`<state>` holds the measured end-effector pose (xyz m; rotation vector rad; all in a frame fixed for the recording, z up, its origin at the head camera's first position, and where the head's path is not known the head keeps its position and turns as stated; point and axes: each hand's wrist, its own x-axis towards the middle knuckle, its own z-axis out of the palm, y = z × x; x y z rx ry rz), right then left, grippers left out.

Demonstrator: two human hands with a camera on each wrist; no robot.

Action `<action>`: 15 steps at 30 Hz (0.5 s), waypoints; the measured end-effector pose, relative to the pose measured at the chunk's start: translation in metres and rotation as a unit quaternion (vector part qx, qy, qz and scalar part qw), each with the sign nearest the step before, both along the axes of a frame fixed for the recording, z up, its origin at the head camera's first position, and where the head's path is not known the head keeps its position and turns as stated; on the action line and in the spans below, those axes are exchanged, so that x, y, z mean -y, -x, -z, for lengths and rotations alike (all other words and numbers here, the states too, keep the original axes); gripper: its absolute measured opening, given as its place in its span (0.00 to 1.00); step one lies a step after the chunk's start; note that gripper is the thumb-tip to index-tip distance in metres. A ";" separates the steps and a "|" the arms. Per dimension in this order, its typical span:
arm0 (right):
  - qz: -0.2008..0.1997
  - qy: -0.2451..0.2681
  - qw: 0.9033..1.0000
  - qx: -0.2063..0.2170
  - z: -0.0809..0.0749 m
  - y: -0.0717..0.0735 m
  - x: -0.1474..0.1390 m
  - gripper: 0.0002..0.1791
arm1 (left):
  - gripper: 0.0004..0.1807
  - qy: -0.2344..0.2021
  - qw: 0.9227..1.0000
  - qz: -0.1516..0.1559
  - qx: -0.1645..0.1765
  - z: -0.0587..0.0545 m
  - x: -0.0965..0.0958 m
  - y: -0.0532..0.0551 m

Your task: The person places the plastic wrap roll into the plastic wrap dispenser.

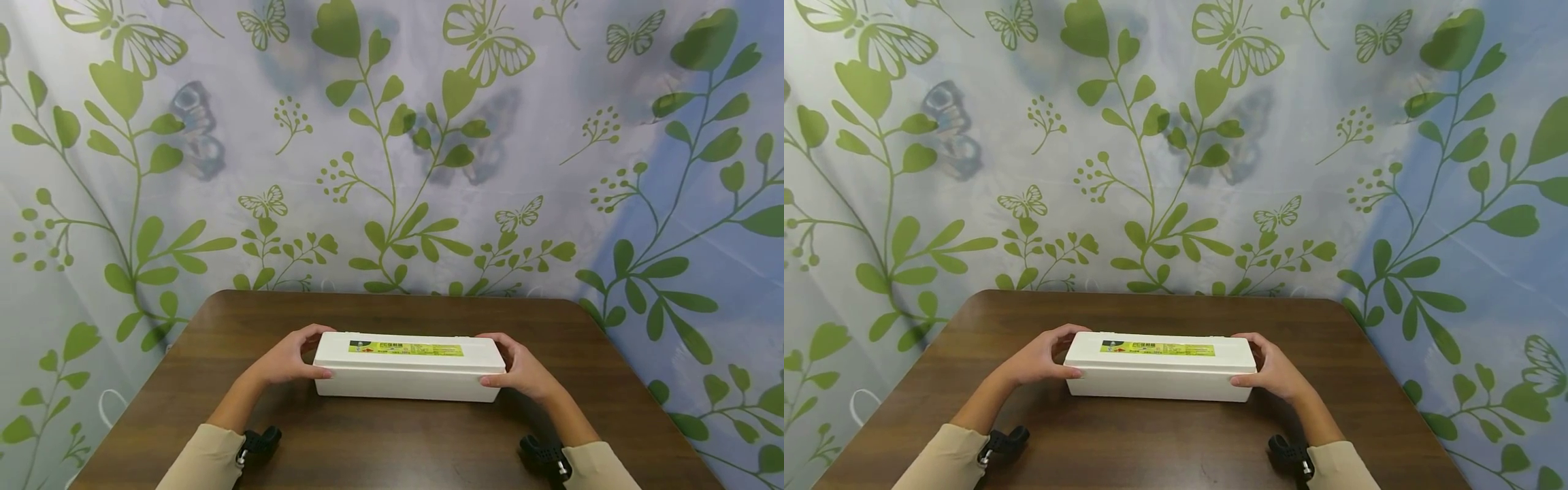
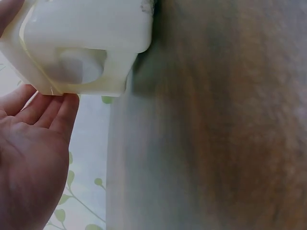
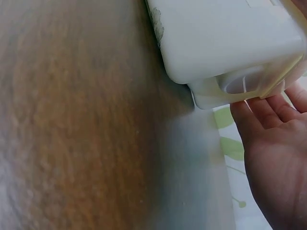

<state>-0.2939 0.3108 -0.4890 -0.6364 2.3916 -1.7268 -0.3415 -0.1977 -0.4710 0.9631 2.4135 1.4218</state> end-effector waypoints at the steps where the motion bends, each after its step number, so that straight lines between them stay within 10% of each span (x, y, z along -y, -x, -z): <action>1: -0.003 0.003 1.000 -0.001 0.000 0.000 -0.001 0.44 | 0.39 -0.003 1.000 0.003 0.003 0.000 0.000 0.000; 15: -0.044 0.010 0.999 0.001 0.005 -0.003 -0.003 0.52 | 0.47 -0.037 0.998 0.035 0.033 0.008 0.007 -0.002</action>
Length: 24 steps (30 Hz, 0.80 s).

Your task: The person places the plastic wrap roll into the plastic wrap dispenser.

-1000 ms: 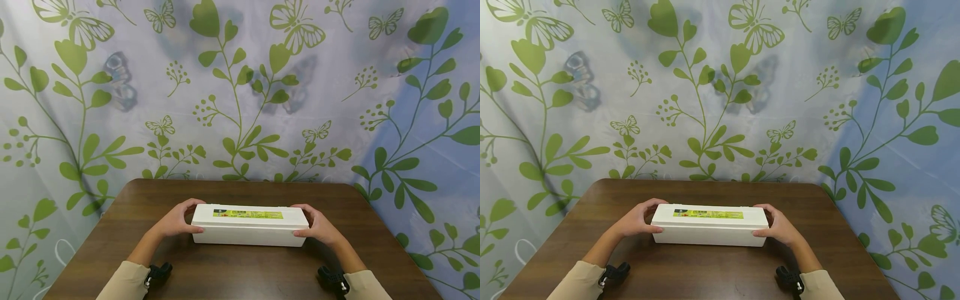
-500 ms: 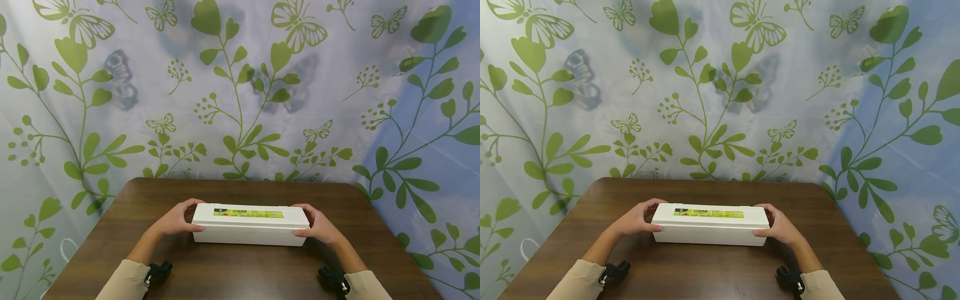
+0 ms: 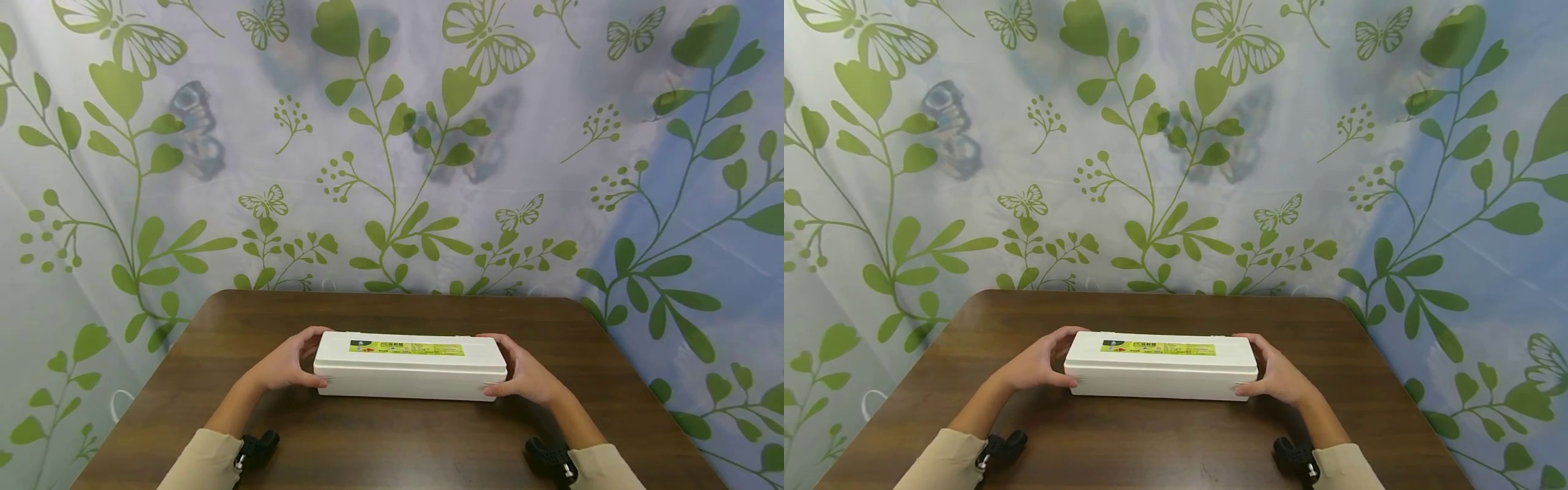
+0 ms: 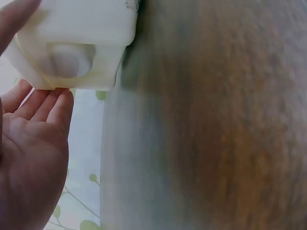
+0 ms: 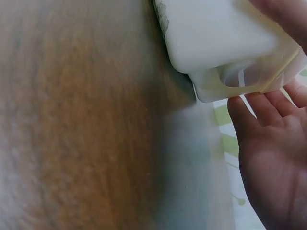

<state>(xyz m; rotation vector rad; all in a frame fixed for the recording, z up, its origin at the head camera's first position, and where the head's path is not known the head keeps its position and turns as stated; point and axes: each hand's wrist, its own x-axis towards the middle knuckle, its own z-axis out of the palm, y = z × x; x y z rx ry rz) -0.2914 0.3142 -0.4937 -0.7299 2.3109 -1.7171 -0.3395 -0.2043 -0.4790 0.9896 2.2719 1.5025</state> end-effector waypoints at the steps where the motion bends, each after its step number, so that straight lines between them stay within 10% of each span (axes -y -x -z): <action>1: 0.005 -0.001 1.000 -0.002 0.000 0.000 0.000 0.51 | 0.47 0.001 1.000 0.001 0.000 0.001 0.000 0.000; 24: 0.026 -0.024 0.998 -0.043 0.003 -0.001 0.001 0.49 | 0.46 0.019 0.998 -0.027 -0.057 0.005 -0.001 -0.003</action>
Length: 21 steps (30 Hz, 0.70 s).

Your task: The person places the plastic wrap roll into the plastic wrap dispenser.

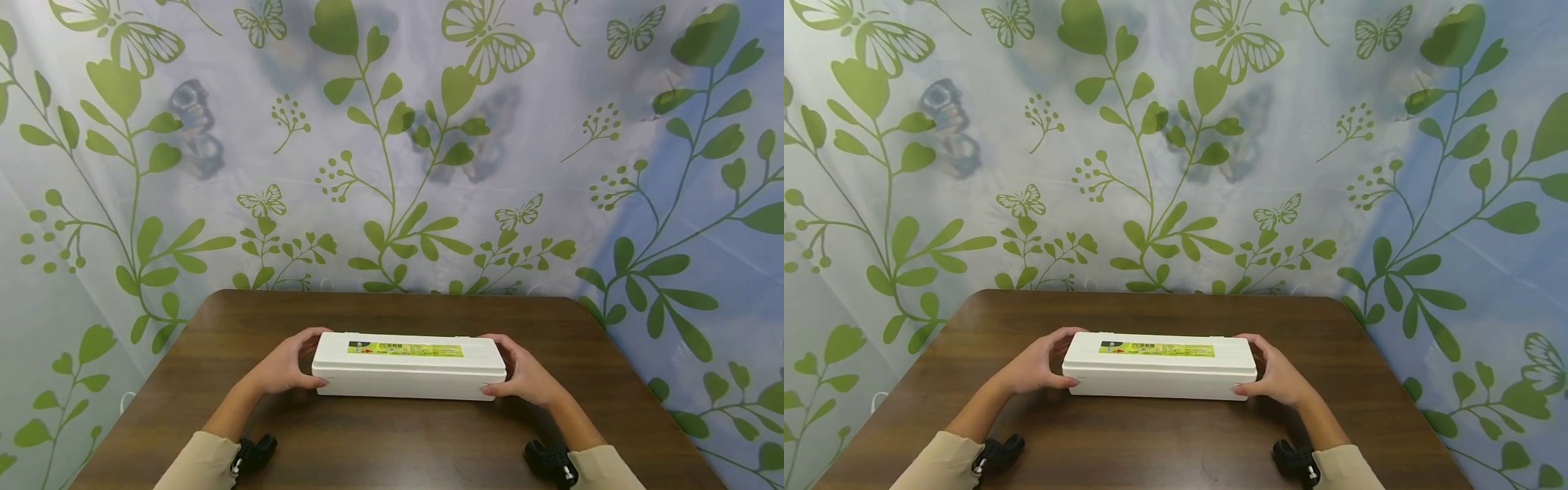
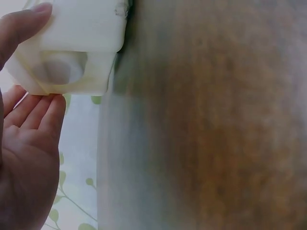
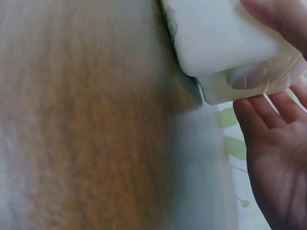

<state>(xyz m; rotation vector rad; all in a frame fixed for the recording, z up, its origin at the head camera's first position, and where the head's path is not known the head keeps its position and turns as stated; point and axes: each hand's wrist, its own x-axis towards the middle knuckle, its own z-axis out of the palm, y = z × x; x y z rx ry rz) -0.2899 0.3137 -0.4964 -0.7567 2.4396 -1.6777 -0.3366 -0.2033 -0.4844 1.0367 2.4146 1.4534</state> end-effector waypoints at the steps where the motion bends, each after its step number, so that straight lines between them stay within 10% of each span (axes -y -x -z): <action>1: 0.003 -0.002 1.000 -0.004 0.000 0.000 0.000 0.49 | 0.46 0.000 1.000 -0.002 -0.006 0.000 0.000 0.000; 21: 0.005 -0.017 0.999 -0.027 0.000 -0.004 0.000 0.50 | 0.44 0.003 0.998 -0.006 -0.059 0.000 0.002 -0.005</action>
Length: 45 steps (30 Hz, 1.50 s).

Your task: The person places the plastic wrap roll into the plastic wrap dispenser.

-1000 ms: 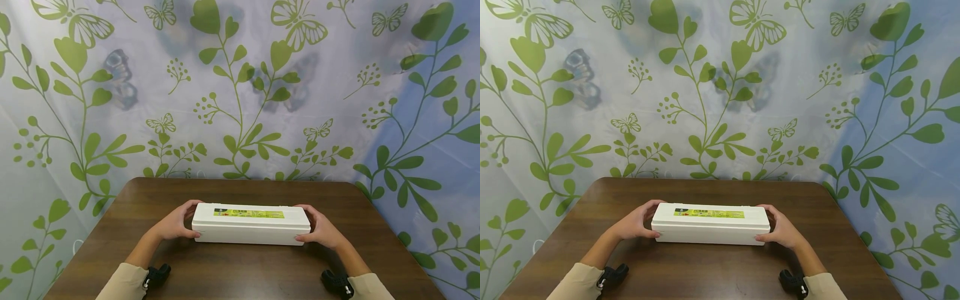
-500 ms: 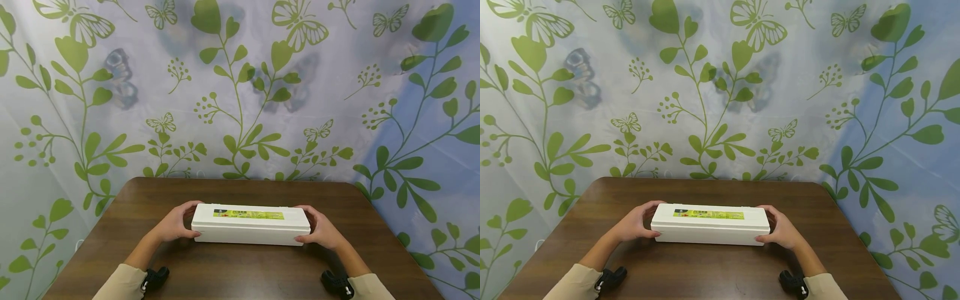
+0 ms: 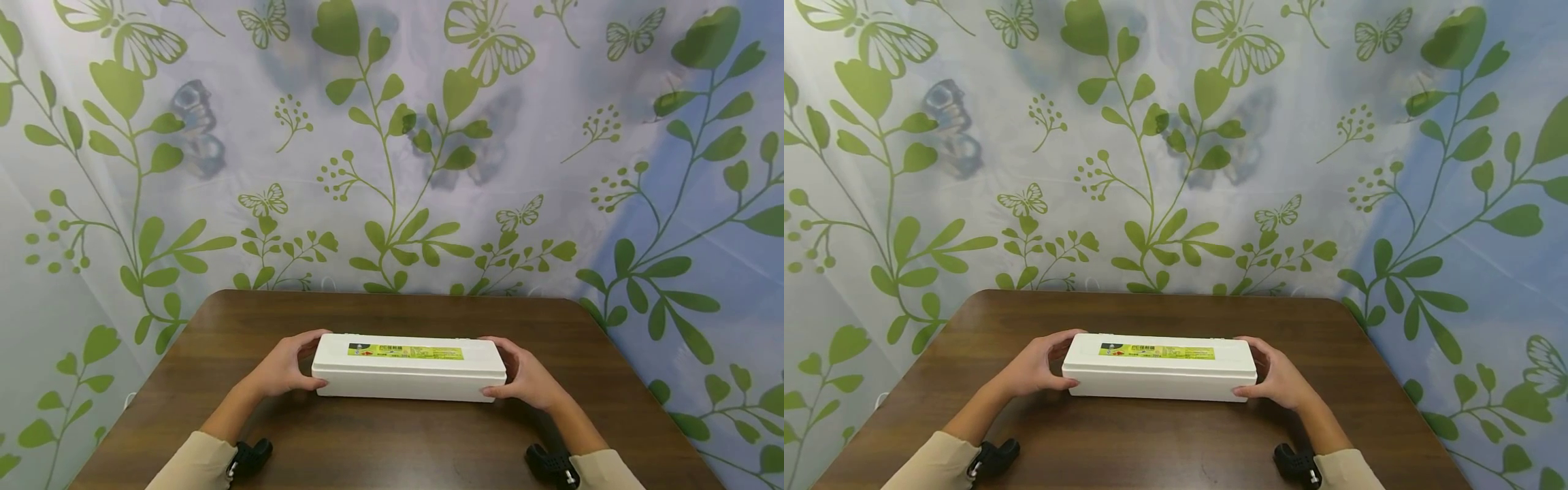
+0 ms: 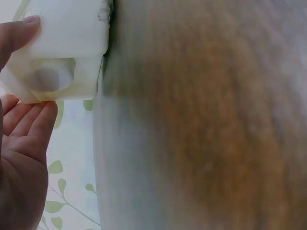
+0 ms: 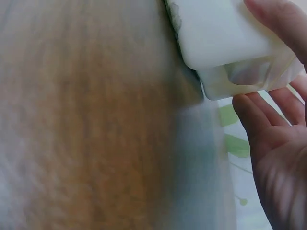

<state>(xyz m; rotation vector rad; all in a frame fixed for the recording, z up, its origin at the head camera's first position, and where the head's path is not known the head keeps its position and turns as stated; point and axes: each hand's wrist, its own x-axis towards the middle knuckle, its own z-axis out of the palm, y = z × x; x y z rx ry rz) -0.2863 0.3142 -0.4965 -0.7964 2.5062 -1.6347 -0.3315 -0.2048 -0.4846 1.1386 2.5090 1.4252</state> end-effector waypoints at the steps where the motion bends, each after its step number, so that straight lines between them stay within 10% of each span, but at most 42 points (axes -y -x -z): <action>1: -0.004 -0.002 1.000 0.001 0.000 0.000 0.000 0.50 | 0.44 0.000 1.000 0.000 0.000 0.000 0.000 0.000; 13: -0.065 0.017 0.998 0.006 0.002 0.007 -0.006 0.50 | 0.46 0.001 0.999 -0.001 0.036 -0.004 -0.001 0.000; 45: -0.020 0.079 0.992 0.091 -0.005 -0.007 0.005 0.46 | 0.41 -0.062 0.979 0.057 0.184 -0.004 -0.001 -0.005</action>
